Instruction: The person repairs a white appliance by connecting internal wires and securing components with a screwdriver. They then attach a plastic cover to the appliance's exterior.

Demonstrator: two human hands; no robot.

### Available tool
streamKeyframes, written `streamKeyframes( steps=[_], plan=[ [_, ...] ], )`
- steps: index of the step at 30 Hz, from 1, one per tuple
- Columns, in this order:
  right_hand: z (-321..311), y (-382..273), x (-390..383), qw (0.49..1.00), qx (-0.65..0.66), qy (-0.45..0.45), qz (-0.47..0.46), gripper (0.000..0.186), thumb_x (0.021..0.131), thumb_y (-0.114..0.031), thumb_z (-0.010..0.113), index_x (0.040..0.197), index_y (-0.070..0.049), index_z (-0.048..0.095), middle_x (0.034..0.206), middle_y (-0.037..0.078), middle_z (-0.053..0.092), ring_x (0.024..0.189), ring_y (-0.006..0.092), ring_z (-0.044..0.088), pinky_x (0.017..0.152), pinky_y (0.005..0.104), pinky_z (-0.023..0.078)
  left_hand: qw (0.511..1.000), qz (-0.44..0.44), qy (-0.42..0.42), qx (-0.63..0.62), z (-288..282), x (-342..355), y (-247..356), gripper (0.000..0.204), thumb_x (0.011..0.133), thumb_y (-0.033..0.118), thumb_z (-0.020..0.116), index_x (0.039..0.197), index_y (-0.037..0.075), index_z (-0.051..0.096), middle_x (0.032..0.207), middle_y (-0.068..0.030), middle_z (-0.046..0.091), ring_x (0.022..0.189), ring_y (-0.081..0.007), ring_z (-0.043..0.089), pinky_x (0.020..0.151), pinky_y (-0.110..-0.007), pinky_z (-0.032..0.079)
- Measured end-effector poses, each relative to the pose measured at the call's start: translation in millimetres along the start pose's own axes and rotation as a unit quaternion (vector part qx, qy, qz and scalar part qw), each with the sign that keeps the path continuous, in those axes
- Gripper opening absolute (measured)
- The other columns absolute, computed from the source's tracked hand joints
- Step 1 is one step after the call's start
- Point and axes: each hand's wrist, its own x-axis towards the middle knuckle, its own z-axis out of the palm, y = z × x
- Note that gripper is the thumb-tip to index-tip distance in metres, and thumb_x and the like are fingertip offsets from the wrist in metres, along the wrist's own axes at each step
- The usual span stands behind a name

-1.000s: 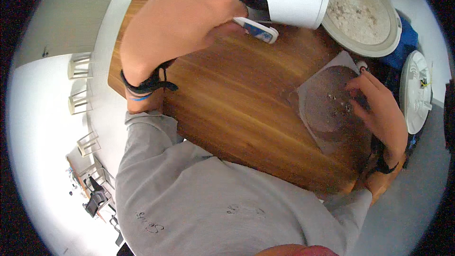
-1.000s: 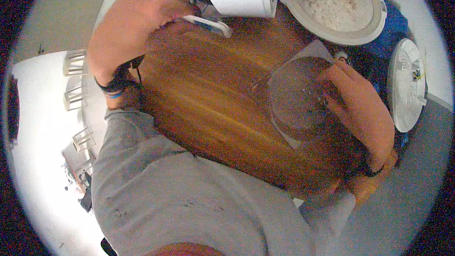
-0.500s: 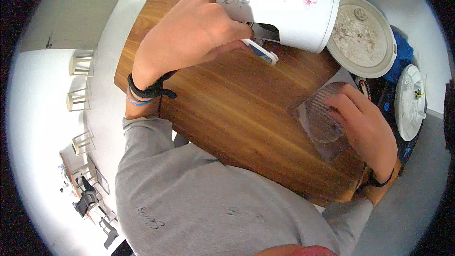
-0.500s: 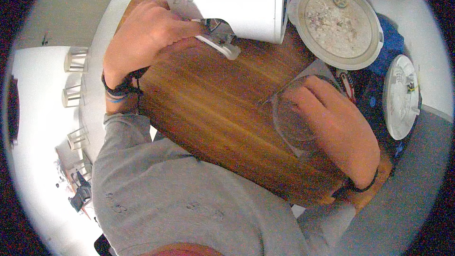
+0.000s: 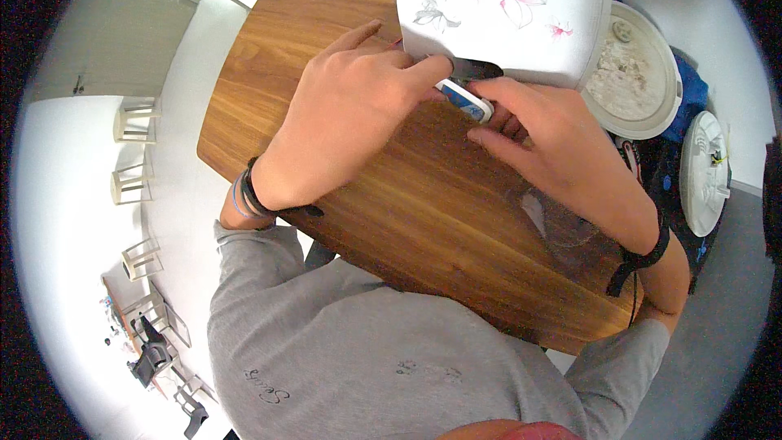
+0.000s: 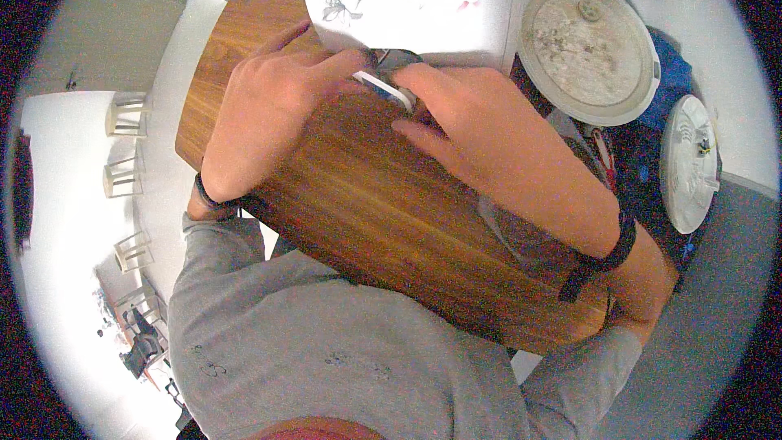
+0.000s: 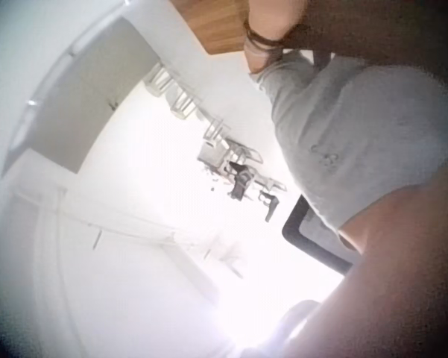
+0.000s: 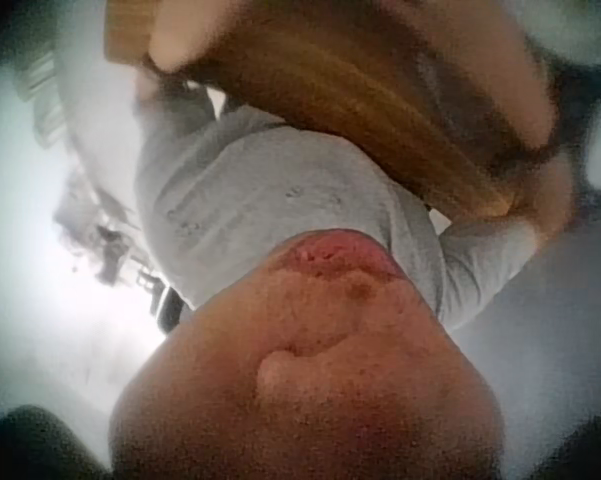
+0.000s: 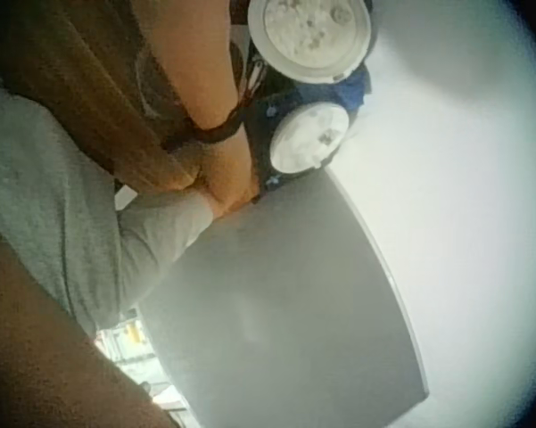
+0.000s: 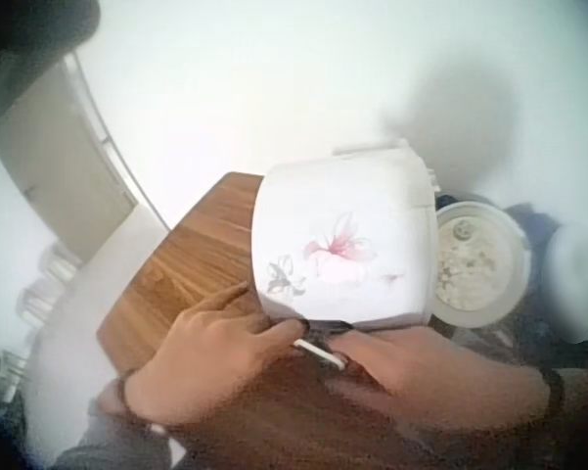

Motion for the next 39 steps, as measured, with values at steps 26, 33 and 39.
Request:
streamKeyframes(
  steps=[26,33,39],
  plan=[
    [-6.8,13.7,3.2,0.993,-0.069,0.098,0.001,0.019,0.09,-0.01,0.08,0.102,-0.004,0.068,0.077,0.009,0.069,0.065,0.0215,0.071,0.06,0.0325,0.056,0.901,-0.053,0.068,-0.425,36.1,18.8,-10.2,0.042,0.092,0.01,0.08,0.131,0.012,0.067,0.124,-0.0066,0.072,0.106,-0.0252,0.072,0.081,-0.035,0.059],
    [-13.7,-0.8,-5.0,0.992,-0.08,0.09,0.039,0.022,0.088,-0.007,0.08,0.106,-0.005,0.069,0.076,0.008,0.067,0.064,0.0189,0.069,0.06,0.0313,0.055,0.869,-0.065,0.055,-0.487,25.0,14.6,1.3,0.034,0.093,0.011,0.081,0.123,0.009,0.067,0.113,-0.0045,0.071,0.1,-0.0194,0.068,0.086,-0.034,0.055],
    [-15.3,-17.8,-23.1,0.994,-0.081,0.068,0.033,0.026,0.085,-0.005,0.082,0.107,-0.004,0.068,0.082,0.008,0.067,0.064,0.0168,0.068,0.06,0.0294,0.055,0.899,-0.024,0.048,-0.435,12.8,11.1,3.1,0.023,0.09,0.009,0.083,0.103,0.005,0.064,0.094,-0.0048,0.066,0.092,-0.0206,0.066,0.083,-0.035,0.053]
  ],
)
